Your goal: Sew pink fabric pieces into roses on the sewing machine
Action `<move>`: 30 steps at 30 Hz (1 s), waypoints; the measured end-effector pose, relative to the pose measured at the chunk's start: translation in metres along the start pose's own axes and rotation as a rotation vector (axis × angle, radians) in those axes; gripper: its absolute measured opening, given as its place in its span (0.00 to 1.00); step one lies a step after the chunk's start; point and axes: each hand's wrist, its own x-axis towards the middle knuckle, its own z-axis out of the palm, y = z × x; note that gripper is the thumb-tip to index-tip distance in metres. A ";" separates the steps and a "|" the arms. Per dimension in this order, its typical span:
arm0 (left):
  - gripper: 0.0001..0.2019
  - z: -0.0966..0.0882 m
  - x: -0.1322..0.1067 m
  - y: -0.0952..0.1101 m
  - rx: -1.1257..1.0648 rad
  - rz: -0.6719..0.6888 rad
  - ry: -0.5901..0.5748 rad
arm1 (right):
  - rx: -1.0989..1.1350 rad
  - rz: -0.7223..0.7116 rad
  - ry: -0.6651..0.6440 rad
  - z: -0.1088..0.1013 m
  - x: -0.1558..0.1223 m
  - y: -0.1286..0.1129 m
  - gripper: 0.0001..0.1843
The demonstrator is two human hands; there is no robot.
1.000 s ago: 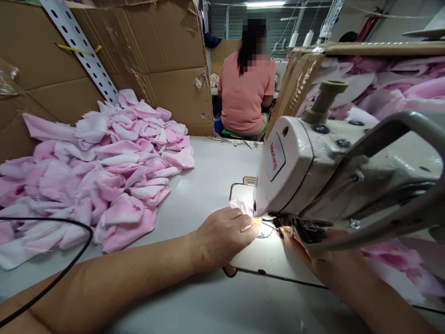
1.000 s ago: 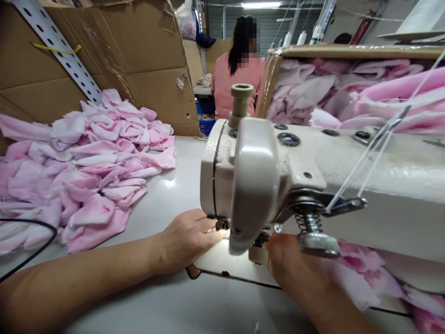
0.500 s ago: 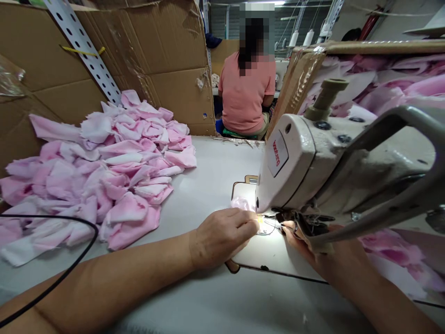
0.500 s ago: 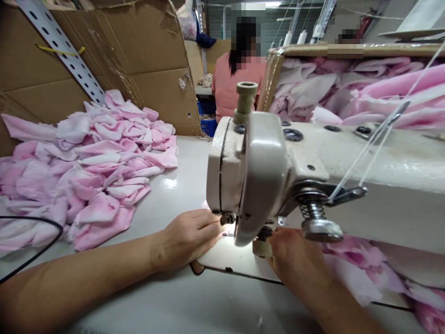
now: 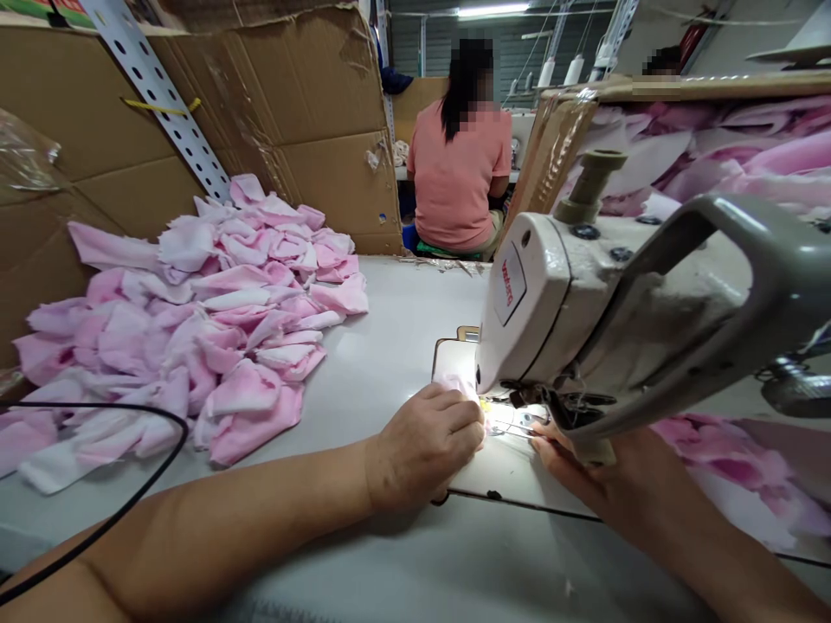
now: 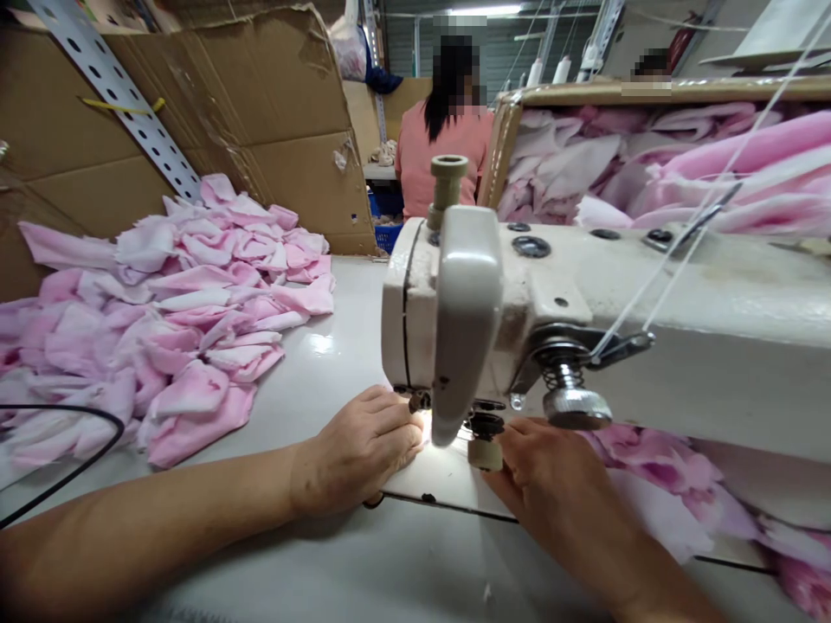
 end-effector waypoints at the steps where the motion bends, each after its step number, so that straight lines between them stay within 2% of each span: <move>1: 0.06 0.001 0.000 0.001 -0.005 -0.009 0.015 | 0.026 0.013 -0.011 -0.001 0.001 -0.001 0.12; 4: 0.07 0.003 0.000 0.003 -0.014 -0.045 0.044 | 0.034 0.024 -0.024 -0.003 0.004 -0.002 0.15; 7: 0.06 0.003 -0.001 0.003 -0.041 -0.049 0.027 | -0.038 -0.021 0.044 0.002 0.007 0.000 0.15; 12: 0.05 -0.003 -0.002 0.001 -0.049 -0.003 -0.076 | -0.101 -0.032 0.175 0.010 0.009 0.001 0.16; 18: 0.08 -0.007 -0.001 -0.001 -0.028 0.019 -0.171 | -0.102 -0.017 0.189 0.010 0.007 0.000 0.15; 24: 0.12 -0.007 -0.001 0.001 -0.031 0.027 -0.191 | -0.119 -0.018 0.202 0.010 0.008 -0.001 0.14; 30: 0.14 -0.009 -0.001 0.002 -0.049 0.009 -0.220 | -0.088 -0.043 0.165 0.014 0.005 0.005 0.17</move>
